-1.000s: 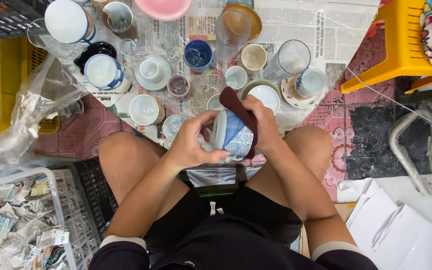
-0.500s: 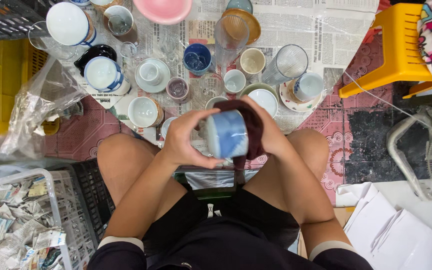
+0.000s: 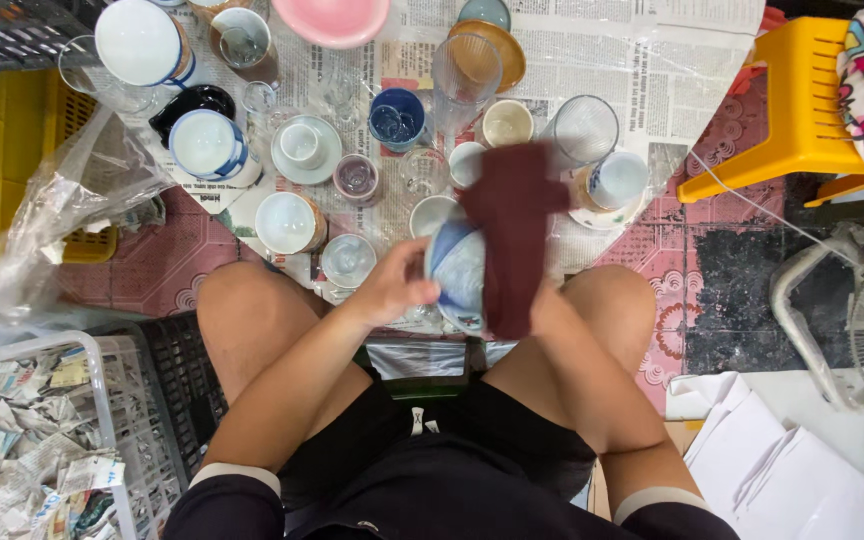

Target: The person sits cross-legged and wipes various ceramic cups and a small plate with a maroon cloth. They handle each item one at a time, rotating them to wipe the exterior and interior surfaces, then place them on a nearby yellow chair.

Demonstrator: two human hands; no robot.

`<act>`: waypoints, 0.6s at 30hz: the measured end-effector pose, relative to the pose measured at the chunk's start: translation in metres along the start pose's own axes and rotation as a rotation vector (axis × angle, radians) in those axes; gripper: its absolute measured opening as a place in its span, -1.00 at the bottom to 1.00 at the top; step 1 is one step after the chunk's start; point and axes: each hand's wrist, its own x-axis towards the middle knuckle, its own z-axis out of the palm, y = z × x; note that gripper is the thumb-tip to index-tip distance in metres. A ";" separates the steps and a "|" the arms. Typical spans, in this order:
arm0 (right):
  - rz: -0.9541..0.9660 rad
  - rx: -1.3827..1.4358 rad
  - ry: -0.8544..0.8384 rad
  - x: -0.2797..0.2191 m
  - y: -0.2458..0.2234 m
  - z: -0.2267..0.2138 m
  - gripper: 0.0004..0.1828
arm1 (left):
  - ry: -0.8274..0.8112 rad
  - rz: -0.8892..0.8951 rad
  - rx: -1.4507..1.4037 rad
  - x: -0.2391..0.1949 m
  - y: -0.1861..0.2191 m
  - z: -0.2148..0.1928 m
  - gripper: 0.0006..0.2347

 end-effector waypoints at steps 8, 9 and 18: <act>0.377 0.420 -0.075 -0.025 -0.004 0.012 -0.55 | -0.091 0.209 0.253 -0.016 0.069 0.039 -0.14; 0.221 0.322 -0.066 -0.027 -0.011 0.013 -0.50 | -0.061 0.225 0.305 -0.016 0.077 0.042 -0.14; -0.176 0.017 0.057 0.015 -0.053 0.016 -0.44 | 0.124 0.498 0.976 -0.019 0.120 0.065 -0.12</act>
